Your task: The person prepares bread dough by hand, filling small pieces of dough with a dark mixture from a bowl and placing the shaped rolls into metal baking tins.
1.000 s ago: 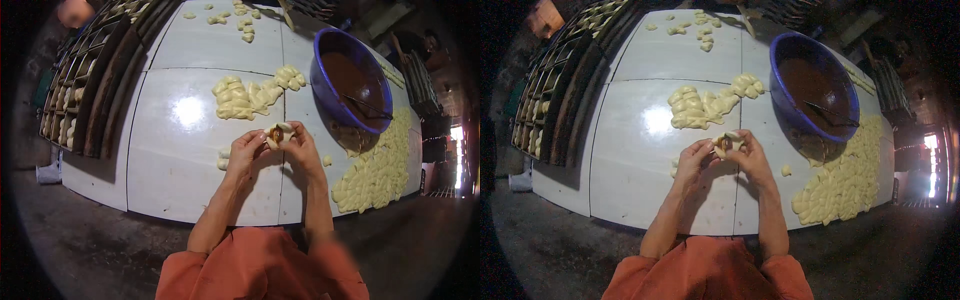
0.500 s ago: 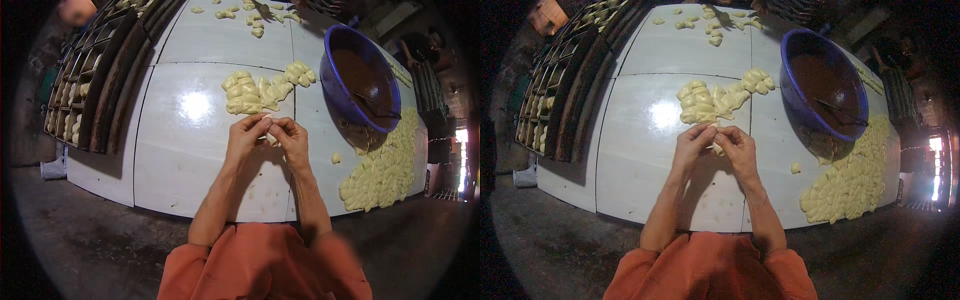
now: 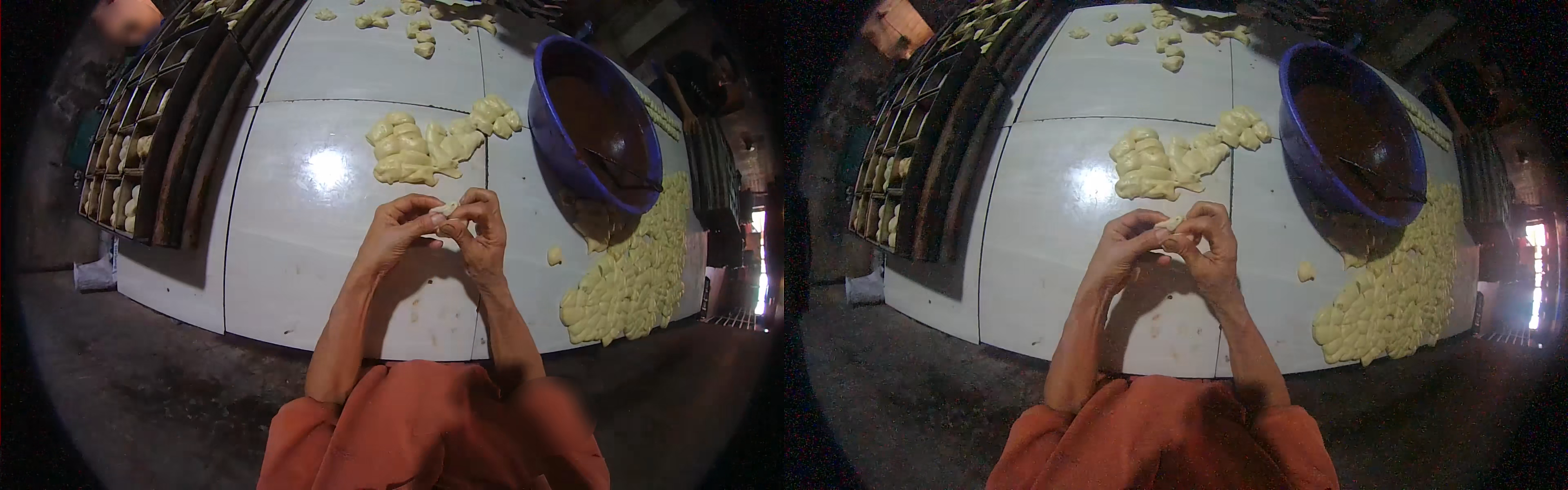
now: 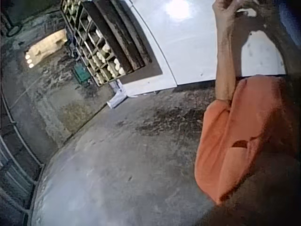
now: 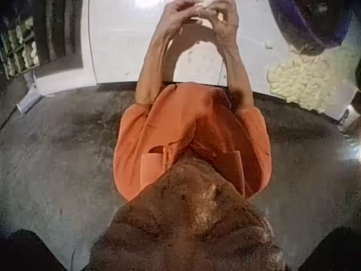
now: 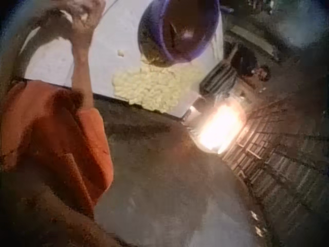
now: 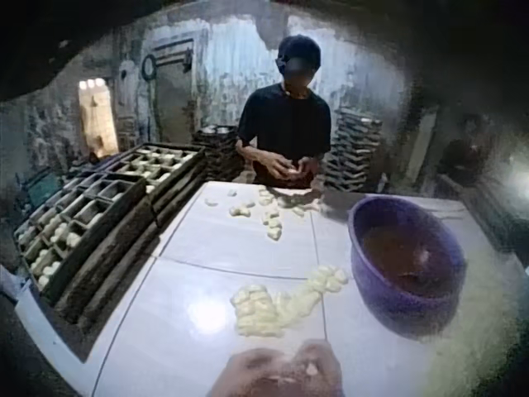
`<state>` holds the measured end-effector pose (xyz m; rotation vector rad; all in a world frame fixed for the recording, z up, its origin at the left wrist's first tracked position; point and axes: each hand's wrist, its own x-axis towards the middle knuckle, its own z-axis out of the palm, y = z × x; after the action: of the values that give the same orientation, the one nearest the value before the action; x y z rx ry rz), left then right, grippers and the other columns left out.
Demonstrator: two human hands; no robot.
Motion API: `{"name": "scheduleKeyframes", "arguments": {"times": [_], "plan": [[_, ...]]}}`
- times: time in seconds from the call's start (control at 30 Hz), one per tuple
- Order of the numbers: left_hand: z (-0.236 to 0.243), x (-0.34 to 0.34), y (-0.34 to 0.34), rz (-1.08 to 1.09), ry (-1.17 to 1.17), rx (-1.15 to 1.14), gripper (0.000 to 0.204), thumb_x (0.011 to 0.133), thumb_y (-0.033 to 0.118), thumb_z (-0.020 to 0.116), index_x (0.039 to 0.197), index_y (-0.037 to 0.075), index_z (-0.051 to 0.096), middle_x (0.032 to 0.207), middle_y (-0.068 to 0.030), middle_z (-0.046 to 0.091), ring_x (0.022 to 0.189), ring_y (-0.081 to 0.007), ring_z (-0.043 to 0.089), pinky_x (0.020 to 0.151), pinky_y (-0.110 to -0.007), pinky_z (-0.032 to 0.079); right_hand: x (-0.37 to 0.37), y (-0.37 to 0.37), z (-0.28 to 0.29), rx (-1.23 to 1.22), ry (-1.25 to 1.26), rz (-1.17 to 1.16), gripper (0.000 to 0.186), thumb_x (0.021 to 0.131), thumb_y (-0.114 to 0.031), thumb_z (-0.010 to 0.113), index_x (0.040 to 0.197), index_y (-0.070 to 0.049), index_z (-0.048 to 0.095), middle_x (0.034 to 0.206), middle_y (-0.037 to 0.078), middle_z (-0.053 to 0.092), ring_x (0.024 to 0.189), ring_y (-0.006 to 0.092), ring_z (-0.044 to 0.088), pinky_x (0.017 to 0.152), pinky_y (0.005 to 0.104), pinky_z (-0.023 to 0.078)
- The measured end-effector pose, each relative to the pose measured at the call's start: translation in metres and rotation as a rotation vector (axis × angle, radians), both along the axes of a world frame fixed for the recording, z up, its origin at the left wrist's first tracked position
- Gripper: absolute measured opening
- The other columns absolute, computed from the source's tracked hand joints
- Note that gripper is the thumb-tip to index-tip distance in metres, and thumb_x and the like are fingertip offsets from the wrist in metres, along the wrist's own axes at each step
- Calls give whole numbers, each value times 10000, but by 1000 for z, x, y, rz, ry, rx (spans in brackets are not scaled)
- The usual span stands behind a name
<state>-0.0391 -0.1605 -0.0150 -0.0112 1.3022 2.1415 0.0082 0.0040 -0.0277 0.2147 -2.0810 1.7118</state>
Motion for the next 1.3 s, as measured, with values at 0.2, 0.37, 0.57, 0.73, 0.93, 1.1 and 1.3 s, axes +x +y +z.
{"name": "scheduleKeyframes", "arguments": {"times": [0.2,0.37,0.57,0.73,0.93,1.1,1.3], "plan": [[-1,13,-2,-54,33,-15,281,955,132,640,1199,-5,667,1048,-103,699,910,-145,672,754,-273,597,-1,-15,-25,-106,-15,-194,212,877,-158,776,891,-53,593,863,23,567,756,100,522,676,264,456],[2,28,-8,-25,192,-209,322,921,178,706,1151,-45,679,1003,-90,706,831,-118,664,703,-250,564,-2,-19,-14,197,-125,-159,209,898,-191,753,922,-12,648,743,24,625,594,93,544,539,266,454],[-1,13,-37,80,83,-361,282,925,236,716,994,-37,718,829,-71,703,652,-110,638,551,-236,523,10,-41,27,151,-292,-18,192,923,-119,690,1064,11,675,1045,148,687,922,212,671,775,327,552],[8,17,-49,180,1,-306,416,986,302,621,1261,-11,610,1065,-140,696,696,-134,665,574,-244,534,0,-37,14,136,-326,136,175,893,-67,693,1044,21,673,1046,124,685,942,198,672,826,334,543],[-18,50,-77,180,300,-835,677,877,275,743,1451,52,461,1265,-196,630,804,-197,687,711,-328,574,-32,-32,-21,238,-579,282,327,957,-202,547,1147,40,659,1015,169,711,917,244,676,845,346,522],[-26,85,-39,257,686,-1149,903,712,212,844,1463,2,388,1251,-200,543,1020,-357,627,762,-413,558,-32,-29,-6,536,-654,341,294,941,-174,533,1105,30,666,1069,208,679,975,335,658,877,396,498],[-51,64,-4,392,666,-1221,688,767,108,755,1380,1,462,1144,-160,554,923,-368,653,735,-446,553,-23,-51,10,501,-522,265,273,954,-171,519,1078,46,627,1033,226,662,970,394,637,854,438,488]]}}
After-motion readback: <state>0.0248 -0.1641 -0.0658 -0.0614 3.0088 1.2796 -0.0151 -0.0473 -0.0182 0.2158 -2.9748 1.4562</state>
